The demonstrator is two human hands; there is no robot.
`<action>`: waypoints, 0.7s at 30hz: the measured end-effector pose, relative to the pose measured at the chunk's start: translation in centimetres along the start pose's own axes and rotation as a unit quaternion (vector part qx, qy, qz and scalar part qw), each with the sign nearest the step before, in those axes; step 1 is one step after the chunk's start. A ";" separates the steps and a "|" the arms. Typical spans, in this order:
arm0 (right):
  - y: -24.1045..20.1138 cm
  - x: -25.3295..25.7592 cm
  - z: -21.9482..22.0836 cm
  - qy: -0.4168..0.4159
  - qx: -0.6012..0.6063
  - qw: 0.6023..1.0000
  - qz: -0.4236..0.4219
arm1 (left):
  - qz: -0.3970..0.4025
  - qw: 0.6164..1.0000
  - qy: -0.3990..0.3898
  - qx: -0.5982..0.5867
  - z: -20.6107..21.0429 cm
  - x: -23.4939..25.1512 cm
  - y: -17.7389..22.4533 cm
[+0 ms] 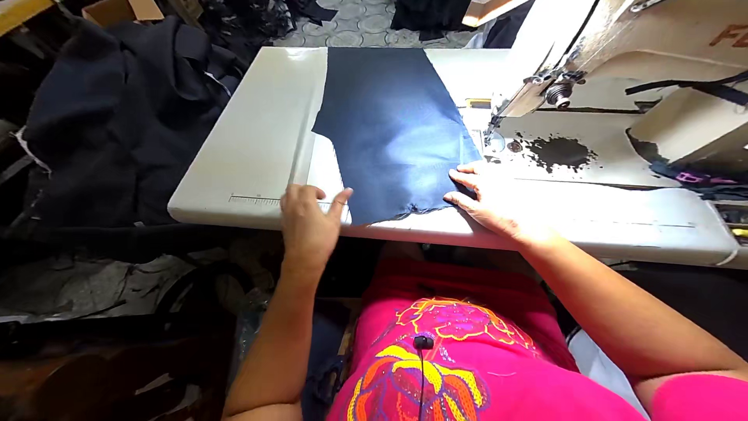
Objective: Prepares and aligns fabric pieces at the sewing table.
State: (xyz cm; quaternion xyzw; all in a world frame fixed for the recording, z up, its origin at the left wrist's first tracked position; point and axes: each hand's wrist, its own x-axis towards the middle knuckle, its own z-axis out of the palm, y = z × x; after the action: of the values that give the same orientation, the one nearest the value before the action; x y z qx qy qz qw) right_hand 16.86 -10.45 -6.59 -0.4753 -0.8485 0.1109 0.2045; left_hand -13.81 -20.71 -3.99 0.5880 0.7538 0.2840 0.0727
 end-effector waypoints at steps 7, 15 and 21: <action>0.0 -0.3 0.3 0.015 0.025 0.999 0.015 | 0.077 0.996 0.036 -0.033 4.8 -1.6 1.5; -1.1 0.1 0.2 -0.011 -0.021 1.000 0.006 | 0.108 0.993 0.019 -0.033 3.2 -0.2 -1.3; -0.9 0.2 0.3 0.005 -0.013 1.000 0.016 | -0.128 0.990 0.045 0.033 0.1 3.6 -3.3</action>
State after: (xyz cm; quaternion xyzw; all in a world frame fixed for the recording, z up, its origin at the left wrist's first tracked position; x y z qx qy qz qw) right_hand 15.97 -10.72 -6.48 -0.4918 -0.8413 0.1006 0.2006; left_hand -17.61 -17.86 -4.99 0.4752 0.8345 0.2733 0.0550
